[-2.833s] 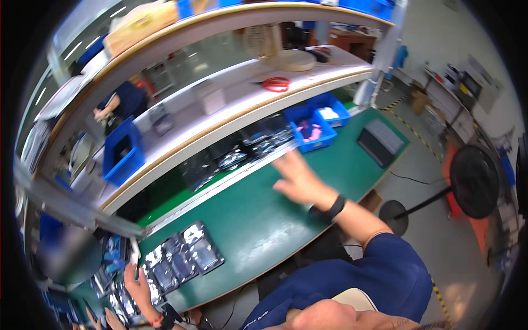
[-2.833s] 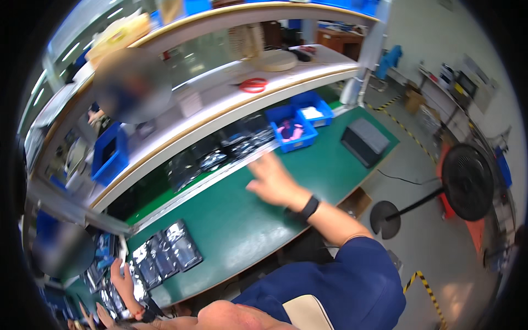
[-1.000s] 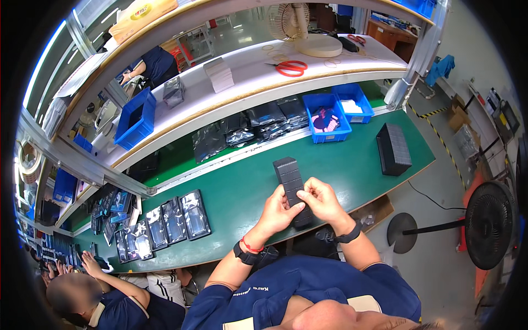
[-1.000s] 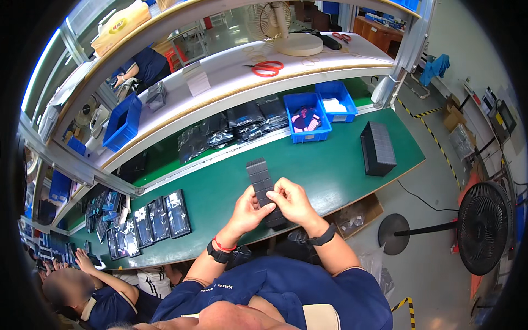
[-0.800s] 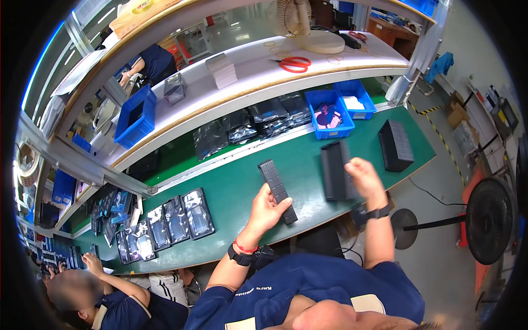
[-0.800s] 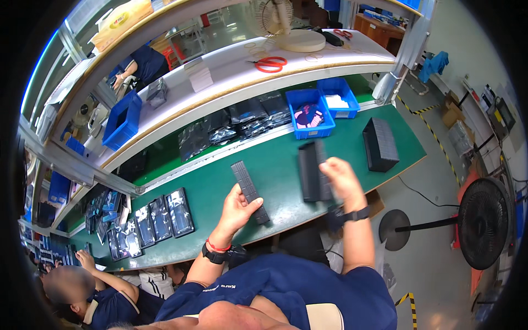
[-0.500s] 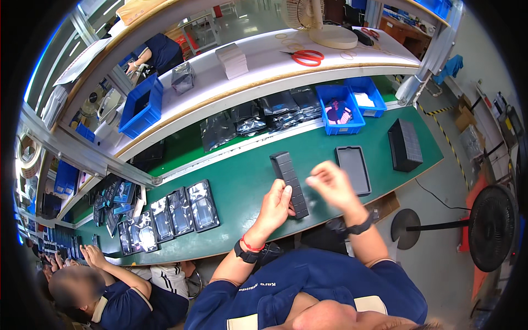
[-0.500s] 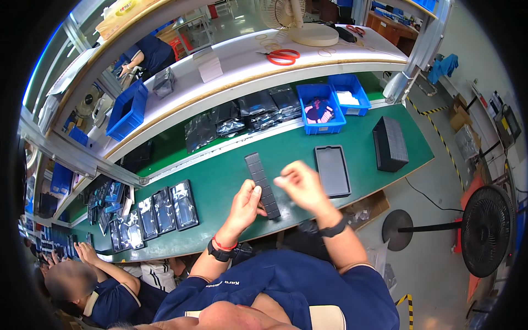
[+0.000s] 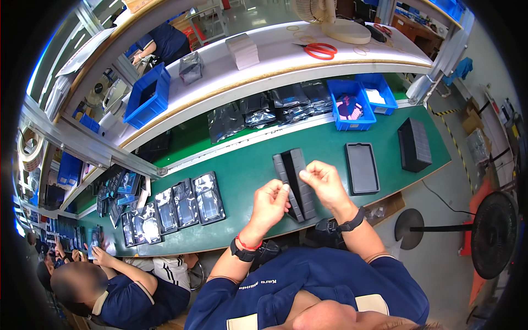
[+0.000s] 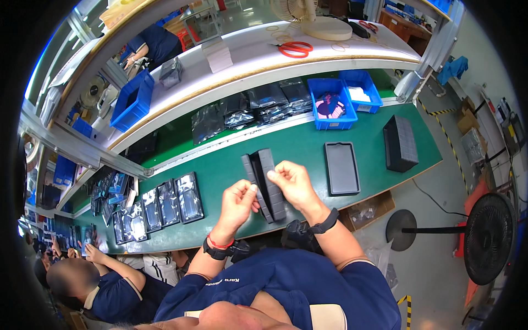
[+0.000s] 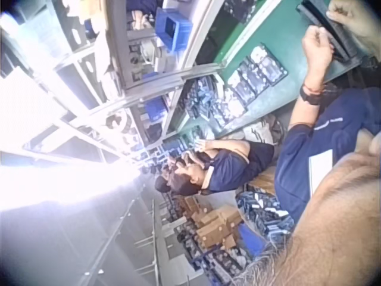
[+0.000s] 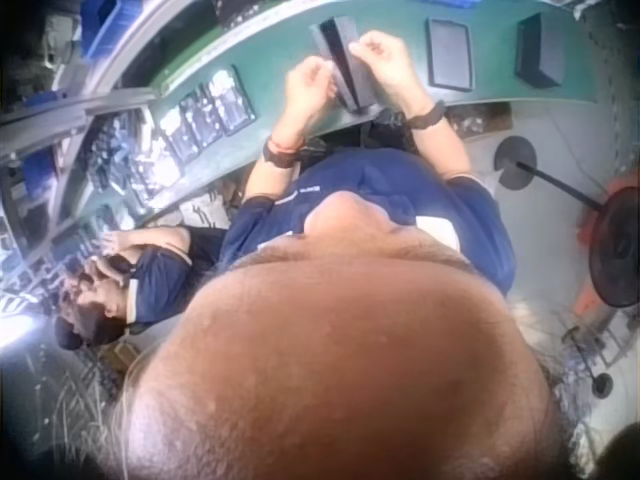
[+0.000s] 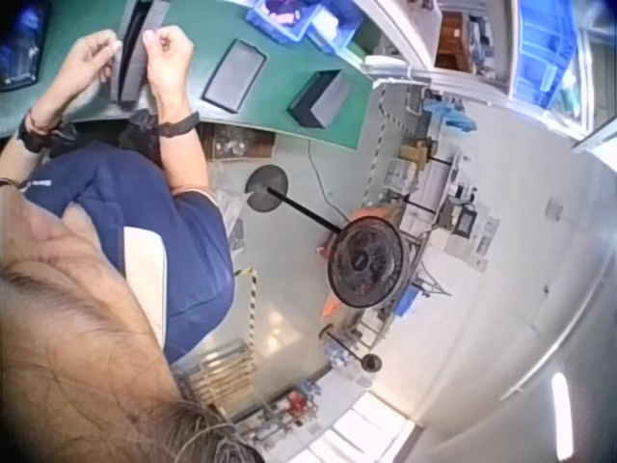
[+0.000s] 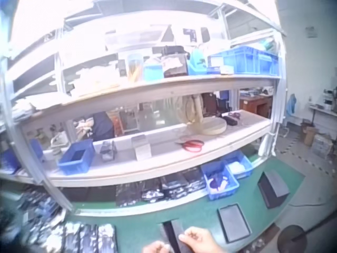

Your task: The person is assembling electronic components, specifically placing small parts and stickers into plastic housings on an assembly line.

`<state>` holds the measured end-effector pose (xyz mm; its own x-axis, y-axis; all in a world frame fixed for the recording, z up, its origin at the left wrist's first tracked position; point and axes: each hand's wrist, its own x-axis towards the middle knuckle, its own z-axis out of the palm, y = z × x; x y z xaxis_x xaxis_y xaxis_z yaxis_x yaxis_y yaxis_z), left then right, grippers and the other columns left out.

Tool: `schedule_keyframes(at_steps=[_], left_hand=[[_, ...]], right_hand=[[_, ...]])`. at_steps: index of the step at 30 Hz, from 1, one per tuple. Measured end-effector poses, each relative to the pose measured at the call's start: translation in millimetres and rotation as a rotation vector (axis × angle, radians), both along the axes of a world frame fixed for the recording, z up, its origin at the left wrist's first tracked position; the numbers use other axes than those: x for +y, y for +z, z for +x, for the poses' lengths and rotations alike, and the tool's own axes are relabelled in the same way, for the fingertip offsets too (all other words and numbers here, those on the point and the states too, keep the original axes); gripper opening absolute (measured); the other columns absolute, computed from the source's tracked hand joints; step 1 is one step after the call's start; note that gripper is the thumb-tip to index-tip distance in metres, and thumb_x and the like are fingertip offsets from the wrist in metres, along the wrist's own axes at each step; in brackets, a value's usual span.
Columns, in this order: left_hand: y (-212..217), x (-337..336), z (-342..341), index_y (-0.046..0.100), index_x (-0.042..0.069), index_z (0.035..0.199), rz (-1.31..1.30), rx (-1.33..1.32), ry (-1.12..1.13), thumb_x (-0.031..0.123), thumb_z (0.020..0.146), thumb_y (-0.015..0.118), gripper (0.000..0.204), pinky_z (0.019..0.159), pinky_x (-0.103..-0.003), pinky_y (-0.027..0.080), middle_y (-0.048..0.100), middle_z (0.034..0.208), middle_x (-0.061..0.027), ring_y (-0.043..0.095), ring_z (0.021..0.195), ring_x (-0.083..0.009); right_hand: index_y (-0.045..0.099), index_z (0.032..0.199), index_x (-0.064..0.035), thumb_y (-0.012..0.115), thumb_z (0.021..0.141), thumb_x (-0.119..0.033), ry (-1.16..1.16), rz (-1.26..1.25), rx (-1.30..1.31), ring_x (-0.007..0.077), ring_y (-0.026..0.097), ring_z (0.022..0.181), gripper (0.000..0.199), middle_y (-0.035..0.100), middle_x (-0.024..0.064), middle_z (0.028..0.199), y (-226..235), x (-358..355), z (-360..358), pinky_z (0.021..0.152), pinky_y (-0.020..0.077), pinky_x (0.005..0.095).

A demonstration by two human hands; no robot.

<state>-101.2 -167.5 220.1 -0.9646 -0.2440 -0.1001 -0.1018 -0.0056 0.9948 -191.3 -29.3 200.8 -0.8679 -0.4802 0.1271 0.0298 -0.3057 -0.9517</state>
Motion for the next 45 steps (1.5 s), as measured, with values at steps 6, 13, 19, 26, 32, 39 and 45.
schedule_keyframes(at_steps=[6,13,19,26,32,39,45], left_hand=[[-8,-61,-11,0.054,0.000,0.060,-0.518,-0.375,0.024,0.024,0.084,0.059,0.035,0.044,-0.030,0.045,0.055,0.050,-0.0083,0.060,0.049,-0.0169],[-22,-4,-28,0.051,0.004,0.063,-0.377,0.136,-0.060,0.026,0.088,0.058,0.034,0.040,-0.024,0.037,0.048,0.050,-0.0001,0.045,0.044,-0.0070],[-30,3,-37,0.039,0.001,0.059,-0.254,0.142,0.134,0.018,0.088,0.056,0.037,0.041,-0.029,0.027,0.035,0.050,-0.0010,0.030,0.049,-0.0068],[-43,-10,-42,0.055,0.001,0.062,-0.729,0.001,0.105,0.032,0.083,0.060,0.039,0.045,-0.038,0.038,0.053,0.053,-0.0154,0.050,0.044,-0.0262],[-38,33,-60,0.044,0.006,0.061,-0.062,0.108,-0.110,0.023,0.090,0.055,0.035,0.043,-0.023,0.028,0.040,0.053,0.0052,0.035,0.051,-0.0027],[-58,27,-73,0.048,0.004,0.061,-0.189,-0.046,-0.097,0.027,0.087,0.058,0.037,0.043,-0.028,0.034,0.044,0.049,0.0018,0.039,0.047,-0.0067],[-66,54,-80,0.053,0.003,0.067,-0.227,0.075,-0.230,0.039,0.088,0.055,0.042,0.049,-0.027,0.036,0.048,0.056,0.0001,0.042,0.055,-0.0082]], right_hand=[[0.057,0.074,-0.0053,0.061,0.085,-0.012,-0.009,0.093,-0.122,0.0023,0.046,0.057,0.013,0.055,-0.0037,0.065,2,25,-21,0.053,0.0377,0.0175],[0.057,0.078,-0.0053,0.058,0.087,-0.014,0.032,0.202,-0.049,0.0026,0.046,0.057,0.012,0.054,-0.0045,0.069,-3,1,3,0.051,0.0383,0.0174],[0.057,0.077,-0.0050,0.057,0.087,-0.012,-0.176,0.203,-0.037,0.0016,0.043,0.055,0.012,0.052,-0.0050,0.065,-19,23,-16,0.049,0.0353,0.0188],[0.057,0.078,-0.0060,0.056,0.088,-0.015,-0.063,0.219,-0.161,0.0035,0.046,0.055,0.014,0.053,-0.0039,0.065,-9,40,-25,0.049,0.0383,0.0189],[0.055,0.079,-0.0056,0.053,0.089,-0.012,-0.093,0.311,0.090,0.0043,0.046,0.056,0.012,0.052,-0.0027,0.065,-17,26,-18,0.051,0.0400,0.0201],[0.056,0.079,-0.0083,0.054,0.089,-0.016,-0.206,0.190,-0.200,0.0013,0.040,0.054,0.014,0.048,-0.0081,0.063,-17,77,-44,0.049,0.0320,0.0171],[0.056,0.079,-0.0047,0.051,0.090,-0.013,-0.094,0.293,-0.138,0.0047,0.043,0.054,0.015,0.047,-0.0035,0.061,-19,54,-27,0.048,0.0375,0.0216]])
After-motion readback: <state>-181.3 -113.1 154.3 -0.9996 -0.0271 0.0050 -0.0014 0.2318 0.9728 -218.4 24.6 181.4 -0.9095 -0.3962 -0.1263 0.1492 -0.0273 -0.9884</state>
